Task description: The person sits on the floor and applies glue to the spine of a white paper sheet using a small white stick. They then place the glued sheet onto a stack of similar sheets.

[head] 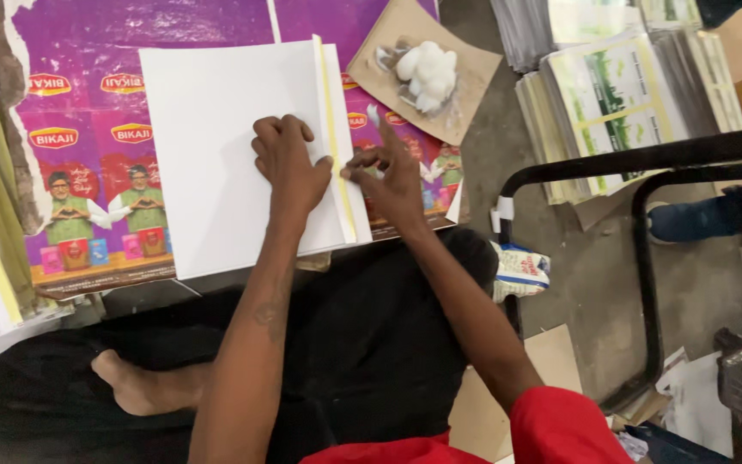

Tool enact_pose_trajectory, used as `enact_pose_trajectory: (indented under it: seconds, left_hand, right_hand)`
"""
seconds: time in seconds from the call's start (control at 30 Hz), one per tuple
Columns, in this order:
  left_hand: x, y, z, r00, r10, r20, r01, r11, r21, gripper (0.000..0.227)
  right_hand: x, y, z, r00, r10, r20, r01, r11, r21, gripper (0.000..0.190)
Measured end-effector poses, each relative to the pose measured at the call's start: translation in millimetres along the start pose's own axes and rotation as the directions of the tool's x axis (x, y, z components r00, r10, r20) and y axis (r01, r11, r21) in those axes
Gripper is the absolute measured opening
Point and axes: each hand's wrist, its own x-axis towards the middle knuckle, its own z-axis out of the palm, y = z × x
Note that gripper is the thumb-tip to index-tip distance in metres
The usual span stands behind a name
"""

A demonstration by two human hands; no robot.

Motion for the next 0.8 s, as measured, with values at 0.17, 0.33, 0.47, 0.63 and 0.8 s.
enact_pose_trajectory:
  seconds: [0.17, 0.33, 0.47, 0.63, 0.8]
  left_hand:
    - [4, 15, -18, 0.993, -0.088, 0.080, 0.090, 0.996, -0.021, 0.052]
    - [7, 20, -20, 0.987, -0.103, 0.127, 0.103, 0.995, 0.006, 0.050]
    - [5, 18, -20, 0.984, -0.085, 0.154, 0.084, 0.996, 0.016, 0.049]
    - [7, 17, -18, 0.986, -0.076, 0.151, 0.069, 0.996, 0.054, 0.050]
    - [7, 16, -18, 0.987, -0.070, 0.144, 0.060, 0.996, 0.073, 0.049]
  right_hand:
    - [37, -9, 9, 0.999, -0.044, 0.021, 0.044, 0.999, 0.009, 0.095]
    - [92, 9, 14, 0.993, -0.086, 0.081, 0.081, 0.994, 0.071, 0.099]
    - [145, 28, 22, 0.967, -0.249, 0.053, 0.251, 0.968, -0.032, 0.089]
    - [200, 54, 42, 0.974, -0.225, 0.030, 0.227, 0.970, -0.085, 0.076]
    - [194, 49, 44, 0.887, -0.458, 0.065, 0.457, 0.845, -0.276, 0.077]
